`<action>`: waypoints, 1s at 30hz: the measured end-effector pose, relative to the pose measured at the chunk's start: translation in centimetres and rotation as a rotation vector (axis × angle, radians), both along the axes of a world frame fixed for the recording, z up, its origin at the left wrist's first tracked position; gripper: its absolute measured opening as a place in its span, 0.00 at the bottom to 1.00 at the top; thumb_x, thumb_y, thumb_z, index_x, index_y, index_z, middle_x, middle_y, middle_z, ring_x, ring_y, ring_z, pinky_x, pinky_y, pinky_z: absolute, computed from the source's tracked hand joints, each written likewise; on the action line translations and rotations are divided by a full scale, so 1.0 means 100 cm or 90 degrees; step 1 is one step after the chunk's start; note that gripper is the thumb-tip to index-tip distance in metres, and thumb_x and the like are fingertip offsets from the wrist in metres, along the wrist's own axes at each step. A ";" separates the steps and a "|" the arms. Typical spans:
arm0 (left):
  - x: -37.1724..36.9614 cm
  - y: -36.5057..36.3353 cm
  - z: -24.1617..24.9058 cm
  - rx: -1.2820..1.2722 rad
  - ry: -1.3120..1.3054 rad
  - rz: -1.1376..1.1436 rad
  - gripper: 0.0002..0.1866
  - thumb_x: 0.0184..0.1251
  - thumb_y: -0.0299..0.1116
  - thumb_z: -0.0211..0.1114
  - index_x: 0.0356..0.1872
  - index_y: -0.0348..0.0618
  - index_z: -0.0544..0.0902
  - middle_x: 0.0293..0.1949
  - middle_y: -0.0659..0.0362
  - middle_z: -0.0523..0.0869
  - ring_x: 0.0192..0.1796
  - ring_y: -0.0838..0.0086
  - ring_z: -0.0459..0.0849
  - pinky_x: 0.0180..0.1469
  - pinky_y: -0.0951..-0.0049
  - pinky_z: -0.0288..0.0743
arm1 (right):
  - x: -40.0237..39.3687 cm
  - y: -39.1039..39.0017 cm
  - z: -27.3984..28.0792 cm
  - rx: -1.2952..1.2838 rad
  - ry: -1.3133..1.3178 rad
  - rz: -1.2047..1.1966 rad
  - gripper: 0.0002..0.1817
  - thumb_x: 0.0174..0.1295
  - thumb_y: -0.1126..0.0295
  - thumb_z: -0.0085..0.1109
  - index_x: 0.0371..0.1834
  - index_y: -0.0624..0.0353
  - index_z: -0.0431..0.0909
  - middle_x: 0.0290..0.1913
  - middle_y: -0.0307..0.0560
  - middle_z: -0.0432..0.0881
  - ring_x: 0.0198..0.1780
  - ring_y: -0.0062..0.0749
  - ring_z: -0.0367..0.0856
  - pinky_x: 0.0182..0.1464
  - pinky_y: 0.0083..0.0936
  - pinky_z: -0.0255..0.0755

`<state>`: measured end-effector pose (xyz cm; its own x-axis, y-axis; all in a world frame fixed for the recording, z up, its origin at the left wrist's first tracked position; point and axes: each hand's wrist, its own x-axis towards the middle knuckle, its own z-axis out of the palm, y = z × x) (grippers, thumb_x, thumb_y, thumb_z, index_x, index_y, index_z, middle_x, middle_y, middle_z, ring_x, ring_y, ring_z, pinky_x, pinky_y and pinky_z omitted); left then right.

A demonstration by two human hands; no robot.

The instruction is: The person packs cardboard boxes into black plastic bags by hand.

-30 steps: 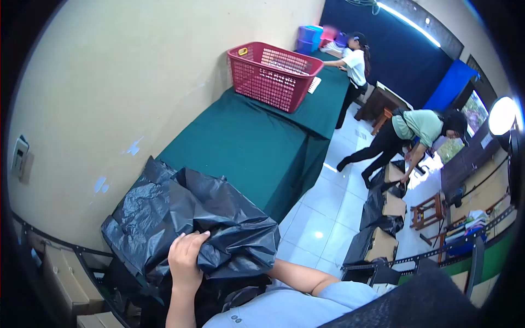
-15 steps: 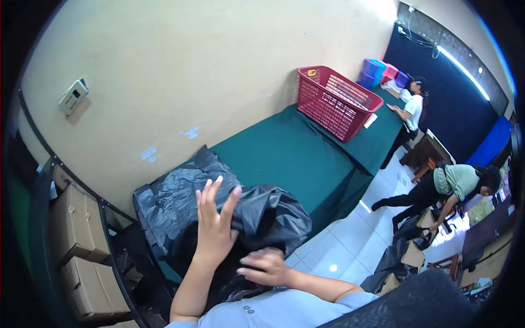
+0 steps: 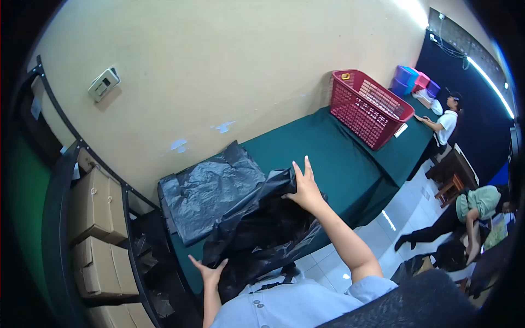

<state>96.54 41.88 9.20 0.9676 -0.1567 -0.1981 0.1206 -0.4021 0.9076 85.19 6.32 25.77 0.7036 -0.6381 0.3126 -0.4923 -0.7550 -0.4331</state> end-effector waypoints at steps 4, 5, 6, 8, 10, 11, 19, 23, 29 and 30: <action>0.024 -0.030 -0.043 -0.144 0.049 -0.056 0.50 0.47 0.33 0.76 0.69 0.41 0.53 0.52 0.46 0.77 0.52 0.62 0.78 0.56 0.68 0.69 | 0.027 -0.028 -0.043 0.243 0.266 0.084 0.32 0.51 0.71 0.61 0.62 0.66 0.65 0.59 0.69 0.69 0.62 0.58 0.67 0.63 0.44 0.63; 0.035 -0.036 -0.046 -0.169 0.026 -0.115 0.40 0.52 0.31 0.72 0.66 0.39 0.62 0.48 0.49 0.80 0.50 0.64 0.80 0.54 0.70 0.70 | 0.029 -0.033 -0.061 0.286 0.142 0.068 0.27 0.52 0.72 0.56 0.58 0.67 0.68 0.53 0.67 0.74 0.58 0.55 0.72 0.60 0.42 0.65; 0.042 -0.039 -0.049 -0.170 0.026 -0.110 0.40 0.52 0.31 0.72 0.66 0.39 0.62 0.48 0.49 0.80 0.50 0.64 0.80 0.54 0.70 0.70 | 0.031 -0.037 -0.072 0.328 0.018 0.049 0.23 0.54 0.73 0.51 0.55 0.69 0.71 0.47 0.66 0.79 0.53 0.51 0.77 0.58 0.40 0.68; 0.053 -0.046 -0.050 -0.042 -0.028 -0.044 0.21 0.58 0.27 0.65 0.53 0.33 0.75 0.48 0.52 0.81 0.50 0.68 0.79 0.52 0.71 0.70 | 0.021 -0.033 -0.029 0.594 -0.047 0.035 0.20 0.57 0.75 0.48 0.52 0.71 0.73 0.45 0.57 0.81 0.46 0.39 0.80 0.48 0.32 0.73; 0.064 -0.049 -0.005 -0.335 0.139 -0.050 0.17 0.58 0.31 0.62 0.48 0.33 0.78 0.47 0.53 0.83 0.47 0.64 0.81 0.51 0.66 0.73 | 0.007 -0.041 -0.011 0.777 -0.060 0.053 0.17 0.59 0.76 0.45 0.50 0.70 0.75 0.42 0.50 0.82 0.41 0.33 0.81 0.44 0.28 0.74; 0.068 -0.050 0.015 -0.583 0.293 -0.028 0.17 0.59 0.34 0.60 0.47 0.34 0.79 0.46 0.53 0.83 0.46 0.62 0.82 0.51 0.63 0.75 | -0.007 -0.033 0.013 0.811 -0.075 0.014 0.16 0.59 0.74 0.48 0.48 0.70 0.77 0.41 0.49 0.82 0.39 0.31 0.81 0.42 0.27 0.75; 0.146 0.003 0.072 -0.019 0.421 -0.500 0.18 0.59 0.37 0.65 0.45 0.34 0.77 0.41 0.58 0.82 0.46 0.76 0.80 0.48 0.68 0.75 | -0.124 -0.127 -0.031 1.056 -0.225 0.143 0.11 0.63 0.72 0.50 0.38 0.69 0.80 0.39 0.49 0.83 0.38 0.31 0.83 0.43 0.25 0.78; 0.146 -0.043 0.096 -0.228 0.200 -0.556 0.25 0.62 0.39 0.66 0.57 0.39 0.71 0.52 0.58 0.78 0.54 0.77 0.75 0.58 0.75 0.66 | -0.096 -0.132 -0.073 0.934 -0.284 0.032 0.17 0.63 0.69 0.53 0.52 0.68 0.72 0.46 0.51 0.80 0.45 0.32 0.80 0.47 0.27 0.75; 0.114 -0.096 0.109 -0.104 -0.521 0.023 0.15 0.54 0.20 0.61 0.45 0.38 0.73 0.41 0.55 0.76 0.44 0.66 0.75 0.49 0.68 0.70 | -0.077 -0.089 -0.065 0.113 -0.119 -0.214 0.29 0.56 0.73 0.61 0.63 0.61 0.64 0.57 0.56 0.67 0.55 0.42 0.71 0.58 0.36 0.66; 0.096 -0.105 0.116 -0.136 -0.569 -0.079 0.11 0.55 0.20 0.60 0.41 0.38 0.75 0.39 0.55 0.76 0.39 0.66 0.75 0.43 0.69 0.70 | -0.071 -0.065 -0.033 0.014 -0.207 -0.190 0.27 0.55 0.76 0.58 0.61 0.61 0.66 0.55 0.54 0.69 0.53 0.42 0.72 0.57 0.36 0.66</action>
